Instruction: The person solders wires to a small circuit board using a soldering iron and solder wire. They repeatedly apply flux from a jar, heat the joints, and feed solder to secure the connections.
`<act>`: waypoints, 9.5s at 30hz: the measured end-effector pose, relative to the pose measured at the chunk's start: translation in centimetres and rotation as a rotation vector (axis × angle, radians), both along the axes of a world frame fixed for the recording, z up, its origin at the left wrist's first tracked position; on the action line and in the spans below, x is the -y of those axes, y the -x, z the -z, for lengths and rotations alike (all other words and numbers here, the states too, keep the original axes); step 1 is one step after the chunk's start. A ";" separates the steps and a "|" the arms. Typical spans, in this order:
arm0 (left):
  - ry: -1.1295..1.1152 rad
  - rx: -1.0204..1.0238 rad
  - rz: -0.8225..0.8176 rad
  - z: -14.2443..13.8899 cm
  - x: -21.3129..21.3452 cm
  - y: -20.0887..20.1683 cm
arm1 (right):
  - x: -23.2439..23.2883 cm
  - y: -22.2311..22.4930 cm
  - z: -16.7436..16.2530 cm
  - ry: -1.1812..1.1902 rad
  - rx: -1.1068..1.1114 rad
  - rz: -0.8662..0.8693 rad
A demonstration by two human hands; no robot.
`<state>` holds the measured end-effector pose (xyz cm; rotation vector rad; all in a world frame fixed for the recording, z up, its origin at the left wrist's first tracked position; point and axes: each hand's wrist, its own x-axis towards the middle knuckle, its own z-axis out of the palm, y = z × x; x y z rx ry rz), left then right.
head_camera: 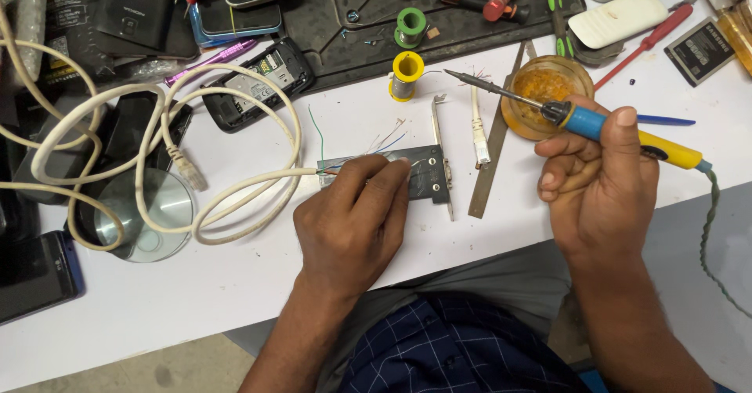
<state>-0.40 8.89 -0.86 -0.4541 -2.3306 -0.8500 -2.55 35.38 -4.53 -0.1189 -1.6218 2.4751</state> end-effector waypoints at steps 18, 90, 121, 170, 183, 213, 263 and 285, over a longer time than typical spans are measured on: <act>0.009 0.005 0.007 0.0 0.0 0.0 | -0.1 -0.1 -0.3 -0.011 0.020 -0.002; 0.004 0.009 0.011 0.2 0.1 0.0 | -0.7 -0.2 -1.1 0.201 0.131 -0.053; -0.014 0.008 0.028 0.0 0.0 -0.1 | -4.3 -1.5 -0.5 0.291 0.119 -0.053; 0.003 0.022 -0.008 -0.5 -0.5 0.4 | -4.7 2.9 -0.2 -0.208 -0.482 0.054; -0.001 0.029 -0.010 -0.5 -0.6 0.4 | -5.0 2.2 1.3 -0.077 -0.407 0.106; -0.054 0.052 0.044 -1.1 -0.8 0.3 | -2.0 4.0 -2.0 -1.007 -0.515 -0.099; 0.222 0.319 0.107 -4.1 -2.8 -0.2 | 2.3 1.1 -4.2 -1.153 -0.850 -0.307; 0.318 0.338 0.124 -3.5 -4.6 0.9 | 2.5 0.7 -4.1 -1.170 -0.863 -0.340</act>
